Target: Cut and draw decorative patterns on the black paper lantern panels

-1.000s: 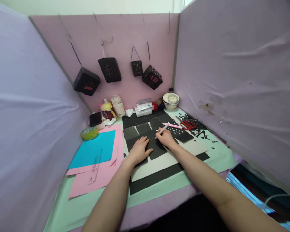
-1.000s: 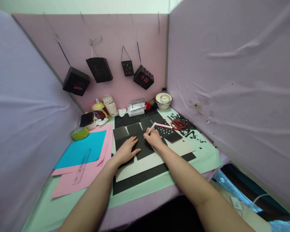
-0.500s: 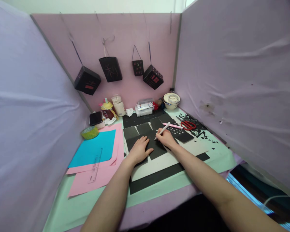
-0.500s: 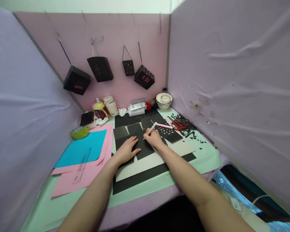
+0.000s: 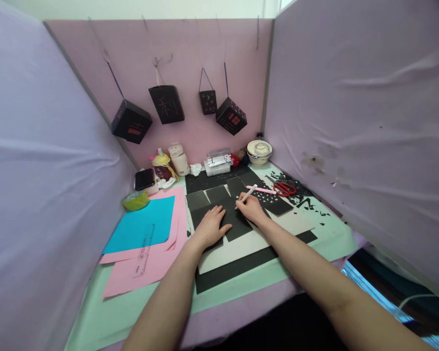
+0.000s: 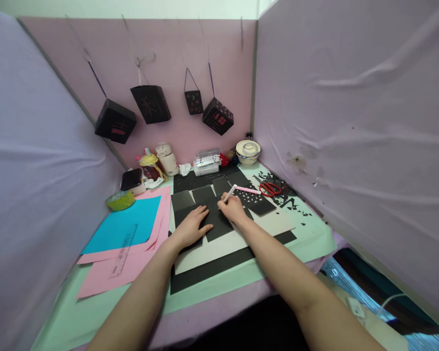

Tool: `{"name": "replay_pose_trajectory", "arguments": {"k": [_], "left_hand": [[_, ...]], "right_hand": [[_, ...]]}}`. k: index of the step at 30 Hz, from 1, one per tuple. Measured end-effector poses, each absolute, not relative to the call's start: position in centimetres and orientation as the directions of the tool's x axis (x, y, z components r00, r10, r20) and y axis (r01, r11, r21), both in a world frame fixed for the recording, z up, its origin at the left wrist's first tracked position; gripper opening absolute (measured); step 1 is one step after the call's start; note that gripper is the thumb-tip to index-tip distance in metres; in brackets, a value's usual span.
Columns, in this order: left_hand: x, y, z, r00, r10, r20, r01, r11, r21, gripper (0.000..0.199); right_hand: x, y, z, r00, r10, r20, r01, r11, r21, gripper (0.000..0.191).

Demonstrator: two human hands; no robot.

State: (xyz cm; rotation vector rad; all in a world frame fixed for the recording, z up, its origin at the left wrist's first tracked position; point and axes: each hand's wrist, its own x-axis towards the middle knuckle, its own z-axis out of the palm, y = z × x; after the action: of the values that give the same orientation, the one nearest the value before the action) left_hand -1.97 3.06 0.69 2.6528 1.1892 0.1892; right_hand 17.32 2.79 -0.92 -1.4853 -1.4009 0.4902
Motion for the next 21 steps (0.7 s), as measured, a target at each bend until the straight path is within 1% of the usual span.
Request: {"name": "replay_pose_trajectory", "arguments": {"k": [3,8,11,17,21], "left_hand": [[-2.0,3.1,0.7,0.664,0.747,0.027,0.718,-0.647,0.256,0.063],[-2.0,3.1,0.6,0.661,0.75,0.028,0.721,-0.645,0.254,0.062],[-2.0,3.1,0.6,0.661,0.75,0.029,0.721,-0.645,0.254,0.062],[-2.0,3.1,0.5,0.663,0.748,0.025,0.721,-0.647,0.246,0.061],[-2.0,3.1,0.6,0.661,0.75,0.024,0.725,-0.647,0.237,0.062]], "right_hand": [[17.4,2.9,-1.0,0.263,0.908,0.327,0.495,0.164,-0.853,0.014],[18.0,3.0,-0.9,0.367,0.868,0.334,0.458,0.144,-0.877,0.015],[18.3,3.1,-0.8,0.396,0.854,0.338,0.446,0.143,-0.884,0.015],[18.4,3.2,-1.0,0.382,0.863,0.33,0.425,0.153,-0.892,0.015],[18.2,3.1,-1.0,0.298,0.897,0.326,0.406,0.19,-0.894,0.013]]}}
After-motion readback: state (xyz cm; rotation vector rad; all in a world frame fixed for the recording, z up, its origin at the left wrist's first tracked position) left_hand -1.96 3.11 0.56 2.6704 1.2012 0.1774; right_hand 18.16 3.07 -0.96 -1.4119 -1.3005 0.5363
